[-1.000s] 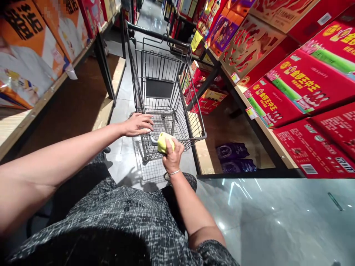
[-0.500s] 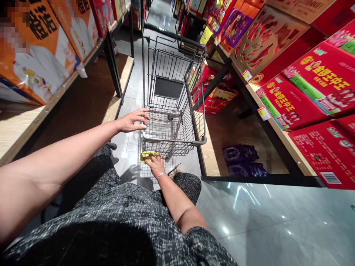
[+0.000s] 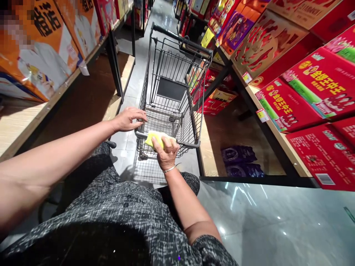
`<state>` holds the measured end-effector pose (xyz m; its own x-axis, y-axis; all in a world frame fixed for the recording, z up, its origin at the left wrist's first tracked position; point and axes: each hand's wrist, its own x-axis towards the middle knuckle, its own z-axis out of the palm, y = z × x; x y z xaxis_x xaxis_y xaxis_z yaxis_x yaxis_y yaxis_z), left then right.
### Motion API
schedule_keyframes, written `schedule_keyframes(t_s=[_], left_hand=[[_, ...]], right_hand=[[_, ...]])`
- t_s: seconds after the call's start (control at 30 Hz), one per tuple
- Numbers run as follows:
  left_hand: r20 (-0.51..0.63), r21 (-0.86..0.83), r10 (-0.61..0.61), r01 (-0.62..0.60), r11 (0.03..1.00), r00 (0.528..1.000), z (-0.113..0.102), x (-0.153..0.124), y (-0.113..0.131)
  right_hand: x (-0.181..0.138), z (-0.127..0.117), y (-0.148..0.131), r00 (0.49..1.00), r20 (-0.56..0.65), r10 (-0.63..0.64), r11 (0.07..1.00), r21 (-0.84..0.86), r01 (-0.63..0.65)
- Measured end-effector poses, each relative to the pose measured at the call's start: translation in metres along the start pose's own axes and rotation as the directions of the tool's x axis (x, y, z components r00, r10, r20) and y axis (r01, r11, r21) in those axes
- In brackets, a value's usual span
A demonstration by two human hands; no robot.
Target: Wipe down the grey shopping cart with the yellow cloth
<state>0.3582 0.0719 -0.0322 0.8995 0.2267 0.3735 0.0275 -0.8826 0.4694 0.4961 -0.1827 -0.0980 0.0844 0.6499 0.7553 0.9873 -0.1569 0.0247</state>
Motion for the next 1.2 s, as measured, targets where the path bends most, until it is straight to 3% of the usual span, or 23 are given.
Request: schedule_keyframes(t_s=[0.1,0.2,0.3,0.37,0.47,0.57,0.63,0.73,0.83,0.97,1.2], left_hand=[[0.066,0.019,0.047,-0.048,0.999,0.997,0.008,-0.004,0.024],[0.162,0.102,0.086,-0.103,0.989,0.983,0.014,-0.011,0.031],[0.177,0.187,0.1,-0.134,0.973,0.979,0.017,-0.016,0.024],[0.17,0.216,0.108,-0.144,0.966,0.979,0.018,-0.017,0.02],[0.162,0.252,0.112,-0.151,0.956,0.98,0.017,-0.016,0.017],[0.145,0.266,0.11,-0.146,0.953,0.983,0.013,-0.017,0.014],[0.141,0.259,0.11,-0.144,0.955,0.984,0.01,-0.018,0.008],[0.146,0.246,0.11,-0.144,0.959,0.983,0.004,-0.02,-0.002],[0.145,0.236,0.106,-0.138,0.962,0.984,-0.004,-0.023,-0.011],[0.172,0.239,0.088,-0.129,0.963,0.981,-0.015,-0.025,-0.019],[0.159,0.242,0.081,-0.118,0.963,0.984,-0.022,-0.026,-0.027]], right_hand=[[-0.017,0.016,-0.005,0.999,0.045,-0.006,0.999,-0.031,0.007],[-0.049,0.039,-0.016,0.962,0.275,0.003,1.0,-0.029,0.005],[-0.078,0.053,-0.025,0.821,0.57,0.004,0.999,-0.04,0.023],[-0.091,0.055,-0.028,0.718,0.696,-0.017,0.998,-0.029,0.051],[-0.099,0.052,-0.03,0.663,0.747,-0.058,0.996,0.003,0.084],[-0.091,0.045,-0.025,0.689,0.722,-0.06,0.996,0.001,0.086],[-0.076,0.036,-0.016,0.761,0.646,-0.052,0.997,-0.006,0.073],[-0.045,0.014,0.003,0.909,0.417,-0.016,0.999,-0.023,0.028],[-0.018,-0.007,0.017,0.97,0.238,0.043,0.999,-0.042,-0.033],[-0.016,-0.004,0.013,0.975,0.216,0.059,0.997,-0.063,-0.046],[-0.081,0.042,-0.022,0.84,0.54,-0.049,0.998,-0.015,0.067]])
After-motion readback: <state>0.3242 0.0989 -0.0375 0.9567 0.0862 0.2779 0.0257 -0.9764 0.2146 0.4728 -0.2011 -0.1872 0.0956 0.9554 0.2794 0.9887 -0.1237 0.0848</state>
